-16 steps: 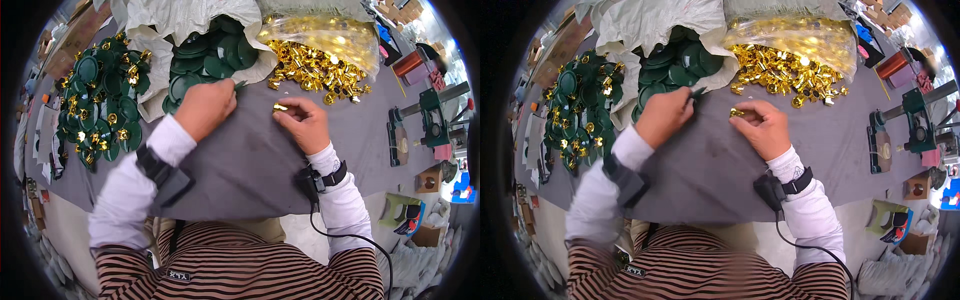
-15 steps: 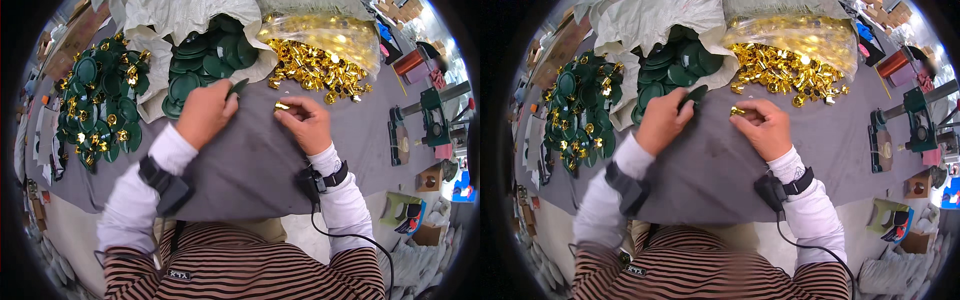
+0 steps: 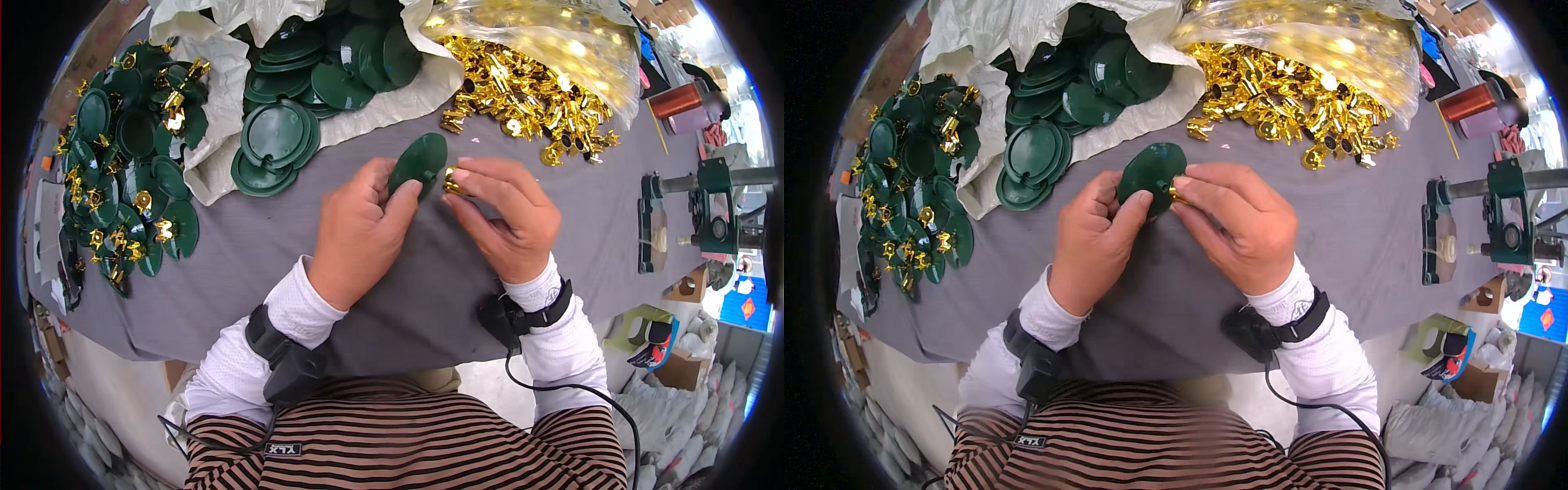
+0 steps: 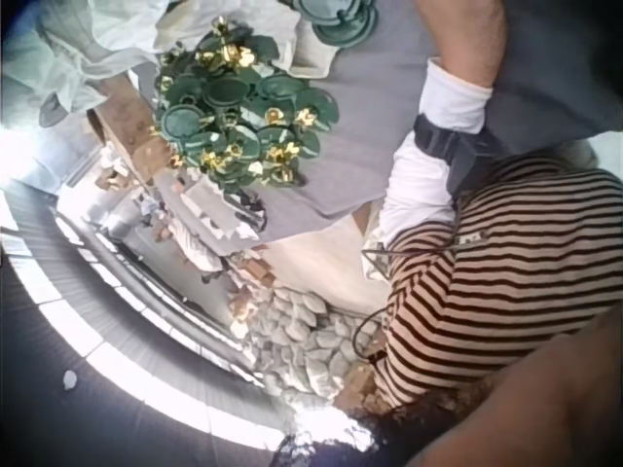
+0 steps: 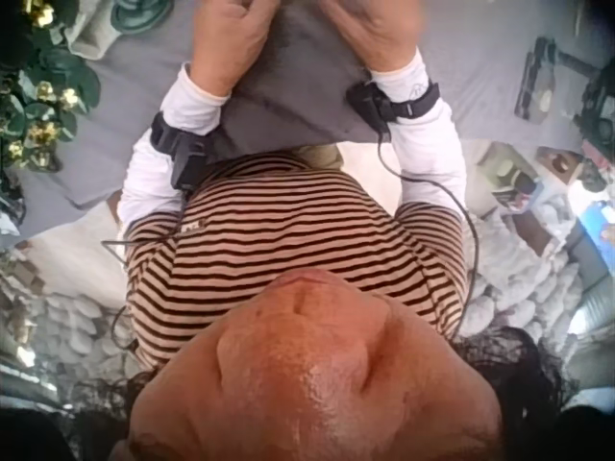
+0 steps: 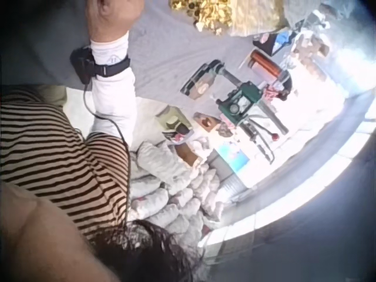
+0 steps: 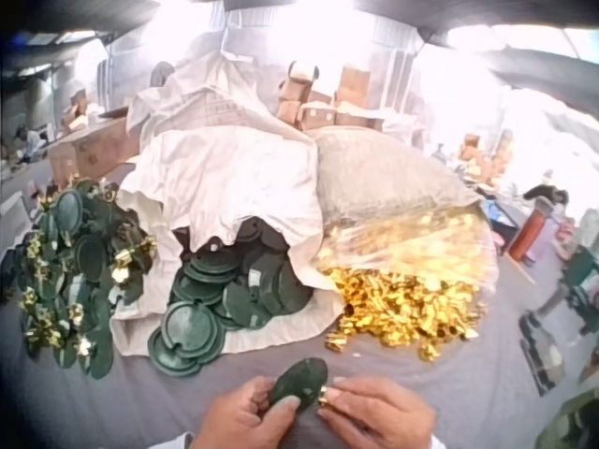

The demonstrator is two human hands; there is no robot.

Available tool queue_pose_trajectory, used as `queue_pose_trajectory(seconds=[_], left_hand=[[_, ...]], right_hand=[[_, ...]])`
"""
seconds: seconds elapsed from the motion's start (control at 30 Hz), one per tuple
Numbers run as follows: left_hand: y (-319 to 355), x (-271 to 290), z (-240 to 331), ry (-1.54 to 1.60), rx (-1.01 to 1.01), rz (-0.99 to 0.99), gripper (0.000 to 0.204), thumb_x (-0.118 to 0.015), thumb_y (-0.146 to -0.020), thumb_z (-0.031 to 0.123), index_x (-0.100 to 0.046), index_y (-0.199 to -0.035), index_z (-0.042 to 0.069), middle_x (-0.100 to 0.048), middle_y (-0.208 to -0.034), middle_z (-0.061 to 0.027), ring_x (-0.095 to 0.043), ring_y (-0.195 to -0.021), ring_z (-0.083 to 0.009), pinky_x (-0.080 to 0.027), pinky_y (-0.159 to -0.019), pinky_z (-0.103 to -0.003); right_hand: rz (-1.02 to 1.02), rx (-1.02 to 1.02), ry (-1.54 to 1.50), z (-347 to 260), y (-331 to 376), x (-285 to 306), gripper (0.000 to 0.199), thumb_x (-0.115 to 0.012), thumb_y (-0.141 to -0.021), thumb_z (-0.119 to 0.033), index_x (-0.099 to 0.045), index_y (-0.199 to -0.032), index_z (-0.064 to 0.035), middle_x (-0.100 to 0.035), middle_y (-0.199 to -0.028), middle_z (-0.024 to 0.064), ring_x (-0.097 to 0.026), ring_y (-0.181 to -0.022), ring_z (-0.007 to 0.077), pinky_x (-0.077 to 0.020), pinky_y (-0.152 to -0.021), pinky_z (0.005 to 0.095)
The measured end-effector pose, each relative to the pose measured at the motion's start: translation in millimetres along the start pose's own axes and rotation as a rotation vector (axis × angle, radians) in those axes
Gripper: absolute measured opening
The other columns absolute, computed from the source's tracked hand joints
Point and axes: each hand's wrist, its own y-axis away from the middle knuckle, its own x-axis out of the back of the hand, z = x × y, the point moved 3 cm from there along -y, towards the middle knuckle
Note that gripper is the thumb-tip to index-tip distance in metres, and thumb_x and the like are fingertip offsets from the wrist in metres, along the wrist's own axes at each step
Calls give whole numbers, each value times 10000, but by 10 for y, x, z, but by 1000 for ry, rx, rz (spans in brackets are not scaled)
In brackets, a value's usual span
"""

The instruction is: The person attaches gold plastic inserts to green plastic circular bases by hand.

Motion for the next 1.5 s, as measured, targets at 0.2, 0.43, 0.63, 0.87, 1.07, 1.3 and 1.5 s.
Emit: queue_pose_trajectory(seconds=[0.2,0.43,0.63,0.87,1.07,1.3,1.5], left_hand=[[112,4,196,-162,-10,-128,201,-610,-898,68,-584,-1073,-27,-665,-868,-70,-597,-754,-66,-468,-657,-216],[95,20,265,-418,-548,-75,316,-608,-847,16,-571,-1159,-11,-661,-1037,-165,-669,-885,-297,-515,-749,-322],[27,32,294,-396,-601,-54,281,-606,-835,6,-590,-1116,-10,-660,-1003,-178,-665,-898,-324,-525,-754,-342],[53,241,217,-227,-311,148,165,-601,-882,82,-616,-1031,12,-669,-814,-135,-659,-696,-244,-495,-636,-310],[33,186,209,-226,-368,61,162,-581,-885,78,-609,-1030,13,-667,-883,-164,-666,-800,-311,-508,-689,-326],[-8,401,200,-187,-292,79,185,-592,-877,95,-606,-1043,14,-664,-903,-176,-654,-829,-342,-507,-696,-343],[-87,285,70,-267,-372,154,264,-634,-850,148,-608,-1053,-18,-663,-914,-190,-658,-836,-332,-507,-725,-361]], right_hand=[[-29,-111,-30,-7,8,-38,266,-771,-699,22,-686,-949,-9,-667,-925,114,-674,-747,195,-544,-630,263],[-1,-423,-326,12,94,-86,235,-729,-758,33,-666,-985,27,-677,-920,111,-674,-762,163,-557,-632,251],[66,-1003,-1040,108,166,-194,216,-698,-832,-46,-625,-1018,36,-685,-883,124,-671,-721,180,-555,-625,269],[7,-201,233,432,-320,149,369,-775,-733,-238,-660,-1026,-45,-630,-1040,137,-584,-990,297,-473,-870,377],[-226,-5,633,760,-632,-70,641,-798,-640,-420,-581,-1101,-30,-537,-1165,161,-464,-1129,337,-397,-980,419],[-222,-62,593,618,-434,-110,410,-765,-669,-302,-597,-946,-51,-545,-1000,130,-503,-973,322,-444,-832,401],[-32,-185,425,830,-221,79,300,-770,-703,-276,-682,-923,-91,-558,-874,114,-519,-880,315,-439,-755,417]])
